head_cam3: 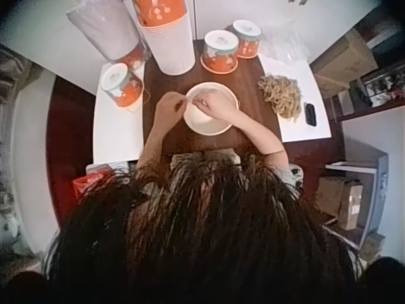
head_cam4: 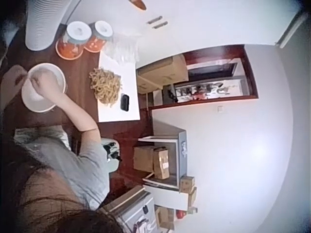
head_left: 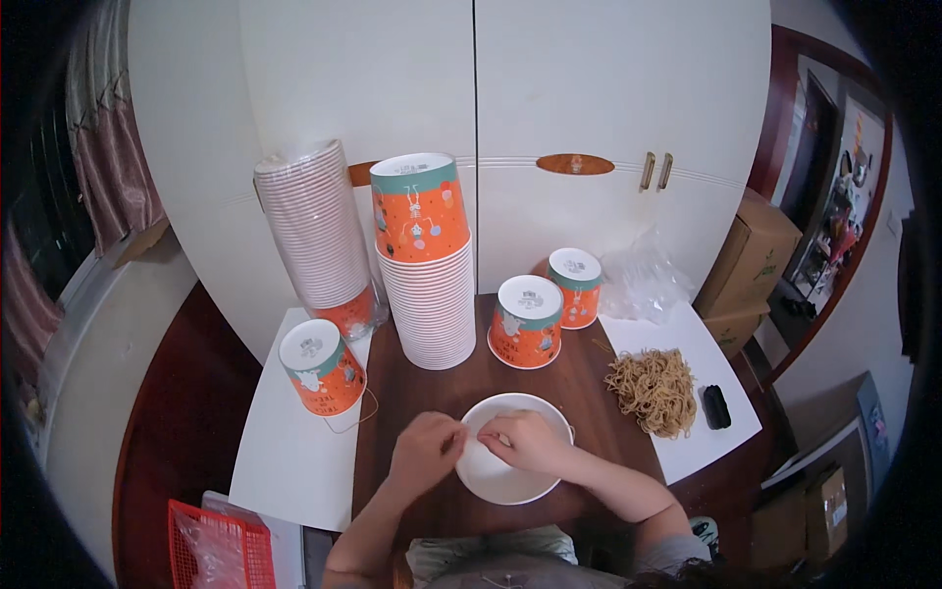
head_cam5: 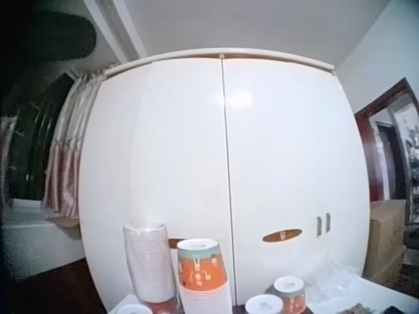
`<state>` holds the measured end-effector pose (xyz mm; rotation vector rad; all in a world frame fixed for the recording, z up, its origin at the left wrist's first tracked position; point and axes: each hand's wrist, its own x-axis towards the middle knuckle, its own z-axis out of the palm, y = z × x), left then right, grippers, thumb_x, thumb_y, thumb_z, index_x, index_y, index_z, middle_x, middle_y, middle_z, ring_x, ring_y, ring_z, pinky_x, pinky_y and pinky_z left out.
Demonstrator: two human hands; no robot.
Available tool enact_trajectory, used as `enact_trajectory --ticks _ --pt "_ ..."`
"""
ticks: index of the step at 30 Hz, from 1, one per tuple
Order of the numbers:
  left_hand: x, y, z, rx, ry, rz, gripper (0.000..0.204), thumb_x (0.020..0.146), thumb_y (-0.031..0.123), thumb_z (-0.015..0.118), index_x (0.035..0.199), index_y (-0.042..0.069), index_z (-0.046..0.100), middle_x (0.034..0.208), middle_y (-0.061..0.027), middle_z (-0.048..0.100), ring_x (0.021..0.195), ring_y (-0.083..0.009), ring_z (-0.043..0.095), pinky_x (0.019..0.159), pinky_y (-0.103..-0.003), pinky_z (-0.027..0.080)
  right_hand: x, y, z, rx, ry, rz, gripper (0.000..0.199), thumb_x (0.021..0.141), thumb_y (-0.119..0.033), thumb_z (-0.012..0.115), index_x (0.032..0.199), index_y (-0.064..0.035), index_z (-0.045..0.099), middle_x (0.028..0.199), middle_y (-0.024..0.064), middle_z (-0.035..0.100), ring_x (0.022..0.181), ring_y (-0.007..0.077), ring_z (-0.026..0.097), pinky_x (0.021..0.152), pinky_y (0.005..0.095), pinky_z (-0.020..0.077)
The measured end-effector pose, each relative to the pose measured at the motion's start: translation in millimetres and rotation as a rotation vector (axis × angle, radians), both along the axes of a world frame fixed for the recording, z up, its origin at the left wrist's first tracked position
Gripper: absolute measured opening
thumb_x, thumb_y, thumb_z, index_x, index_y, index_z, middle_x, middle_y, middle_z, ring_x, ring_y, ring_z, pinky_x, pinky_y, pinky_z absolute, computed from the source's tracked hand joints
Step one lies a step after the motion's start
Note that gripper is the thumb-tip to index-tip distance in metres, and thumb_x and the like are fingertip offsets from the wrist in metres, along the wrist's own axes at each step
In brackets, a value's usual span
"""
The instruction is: Tying paper bowls together with strings for packaging.
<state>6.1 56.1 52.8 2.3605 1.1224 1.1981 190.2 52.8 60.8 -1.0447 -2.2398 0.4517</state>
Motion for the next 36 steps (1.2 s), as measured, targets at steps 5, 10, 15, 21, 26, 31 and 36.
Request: enact_trajectory --ticks 5,10,15,21,26,31,36 --pt "-7 33 -50 -0.543 -0.274 -0.036 0.02 0.08 0.009 0.051 0.097 0.004 0.06 0.085 -0.0095 0.063 0.07 -0.0131 0.059 0.065 -0.025 0.046 -3 37 -20 -0.12 -0.109 -0.025 0.012 0.071 -0.018 0.055 0.069 -0.0071 0.059 0.067 0.0114 0.059 0.064 0.0287 0.057 0.059 0.0394 0.0452" --pt "-5 29 -67 -0.678 -0.385 -0.078 0.021 0.081 0.007 0.049 0.098 0.003 0.06 0.085 -0.0087 0.064 0.075 -0.0107 0.058 0.069 -0.024 0.045 -7 40 -19 -0.14 -0.227 -0.01 0.013 0.069 -0.019 0.054 0.067 -0.0067 0.059 0.064 0.0117 0.059 0.062 0.0293 0.057 0.058 0.0408 0.045" --pt "-5 28 -65 -0.679 -0.347 -0.099 0.02 0.083 0.007 0.048 0.1 0.0 0.059 0.088 -0.0025 0.061 0.079 -0.0076 0.055 0.071 -0.022 0.044 -7 43 -26 -0.15 -0.116 -0.053 0.013 0.069 -0.018 0.055 0.067 -0.0058 0.059 0.066 0.012 0.059 0.062 0.0295 0.057 0.059 0.0406 0.0452" --pt "-5 26 -61 -0.657 -0.314 -0.076 0.02 0.083 0.006 0.049 0.099 0.0 0.058 0.088 -0.0026 0.062 0.08 -0.0079 0.055 0.072 -0.023 0.044 -7 48 -30 -0.112 -0.109 -0.037 0.014 0.069 -0.018 0.056 0.065 -0.0044 0.058 0.065 0.0134 0.058 0.063 0.0295 0.057 0.059 0.0402 0.0449" --pt "-3 24 -52 -0.661 -0.306 -0.074 0.02 0.082 0.006 0.049 0.1 0.0 0.058 0.088 -0.0039 0.062 0.08 -0.0089 0.056 0.073 -0.023 0.044 -5 49 -28 -0.093 -0.088 -0.048 0.015 0.069 -0.017 0.057 0.065 -0.0032 0.058 0.064 0.0138 0.058 0.063 0.0292 0.057 0.059 0.0397 0.045" --pt "-3 23 -51 -0.667 -0.301 -0.062 0.021 0.082 0.006 0.05 0.1 0.0 0.058 0.088 -0.0045 0.062 0.081 -0.0093 0.056 0.073 -0.023 0.044 -7 47 -24 -0.092 -0.07 -0.058 0.015 0.069 -0.017 0.057 0.064 -0.0028 0.058 0.063 0.0133 0.058 0.062 0.0292 0.057 0.059 0.0392 0.0454" --pt "-3 24 -57 -0.675 -0.319 -0.078 0.021 0.082 0.007 0.05 0.1 0.0 0.058 0.089 -0.0041 0.062 0.081 -0.0089 0.055 0.073 -0.023 0.044 -6 46 -23 -0.081 -0.076 -0.067 0.017 0.069 -0.017 0.058 0.062 -0.0023 0.058 0.06 0.0149 0.057 0.06 0.0301 0.057 0.059 0.0393 0.0455"
